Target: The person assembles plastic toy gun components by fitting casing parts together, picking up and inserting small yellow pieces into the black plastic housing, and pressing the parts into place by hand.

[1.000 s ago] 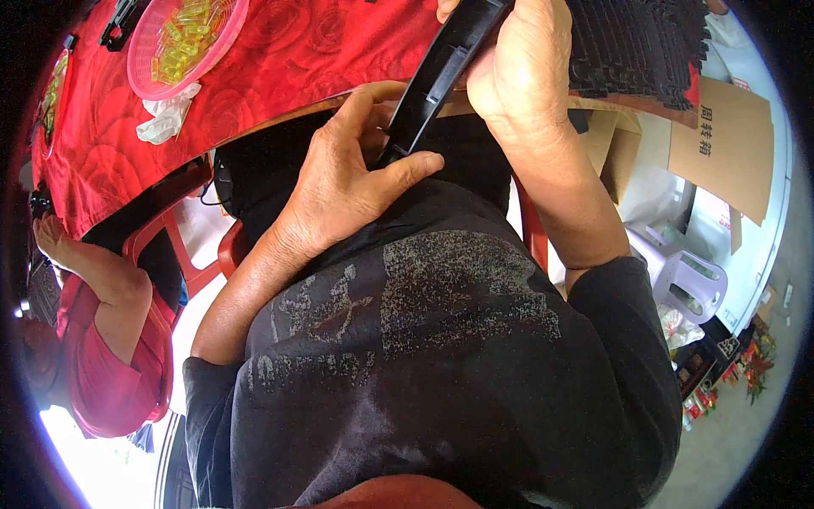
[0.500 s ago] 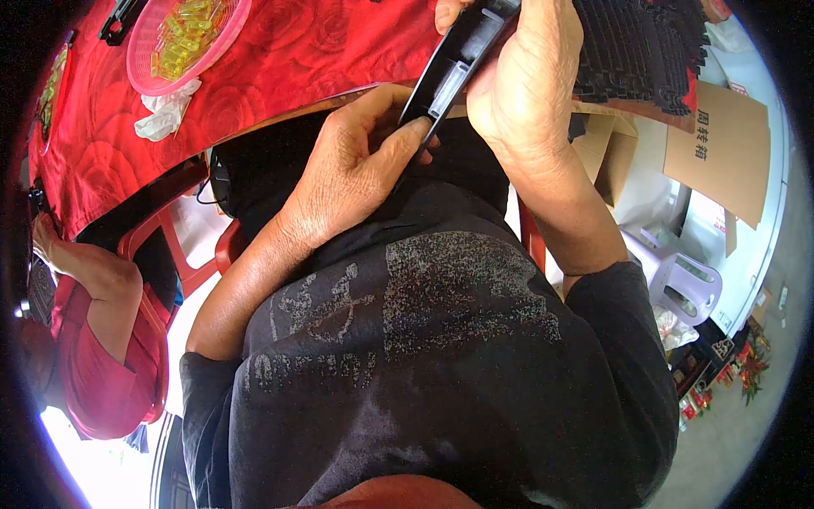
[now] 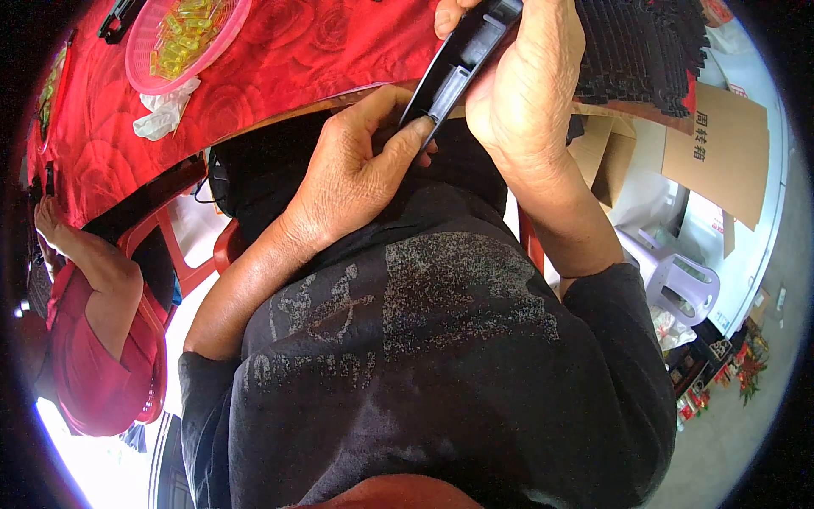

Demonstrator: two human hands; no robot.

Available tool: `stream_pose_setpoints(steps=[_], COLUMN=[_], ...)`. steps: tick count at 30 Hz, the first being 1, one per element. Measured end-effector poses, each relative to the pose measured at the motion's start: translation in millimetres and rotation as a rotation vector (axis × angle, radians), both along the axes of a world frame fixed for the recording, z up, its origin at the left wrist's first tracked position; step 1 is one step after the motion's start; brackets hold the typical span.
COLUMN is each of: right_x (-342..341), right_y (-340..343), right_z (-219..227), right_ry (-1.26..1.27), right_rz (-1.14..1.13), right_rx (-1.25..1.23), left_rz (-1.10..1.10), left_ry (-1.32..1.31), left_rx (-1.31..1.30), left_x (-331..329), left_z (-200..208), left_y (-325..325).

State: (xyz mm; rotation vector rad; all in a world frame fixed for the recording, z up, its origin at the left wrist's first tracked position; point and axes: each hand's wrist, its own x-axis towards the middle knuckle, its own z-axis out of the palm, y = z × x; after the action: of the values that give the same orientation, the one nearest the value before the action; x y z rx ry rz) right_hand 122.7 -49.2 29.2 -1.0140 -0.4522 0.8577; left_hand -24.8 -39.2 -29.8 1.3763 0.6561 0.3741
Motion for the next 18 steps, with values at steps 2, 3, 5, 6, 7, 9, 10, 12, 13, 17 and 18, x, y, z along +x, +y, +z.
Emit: stream_pose_setpoints(steps=[2,3,5,6,7,9,10,12,13,17,18], right_x=[0,0,1,0,-2,-5,-6,-6,-5,-2,14], right_y=[0,0,-1,-1,-1,-2,-2,-2,-1,-2,-5], right_z=[-1,-2,-2,-1,-2,-1,-1,-1,-2,-10,-18], right_ry=[0.002,-0.001,-0.009,0.007,0.028,0.038,0.033,0.028,0.025,0.189,0.07], right_rz=[-0.004,-0.001,-0.002,0.007,0.021,0.021,0.019,0.018,0.023,0.053,0.201], right_rx=[-0.005,-0.005,-0.006,-0.009,-0.011,-0.013,-0.003,0.009,0.013,0.067,0.041], left_rz=[0.0,0.0,0.016,0.034,0.036,-0.003,-0.003,0.001,-0.002,0.056,0.071], left_ry=[-0.001,-0.002,-0.035,-0.066,-0.065,-0.035,-0.035,-0.03,-0.031,0.004,0.037], left_rx=[-0.016,-0.033,-0.053,-0.073,-0.071,-0.037,-0.035,-0.053,-0.051,0.046,0.072], left_x=[-2,-2,0,1,1,3,4,5,5,9,10], left_z=[3,4,8,9,9,9,9,9,9,6,5], left_y=[0,1,1,2,2,3,2,1,1,-2,-2])
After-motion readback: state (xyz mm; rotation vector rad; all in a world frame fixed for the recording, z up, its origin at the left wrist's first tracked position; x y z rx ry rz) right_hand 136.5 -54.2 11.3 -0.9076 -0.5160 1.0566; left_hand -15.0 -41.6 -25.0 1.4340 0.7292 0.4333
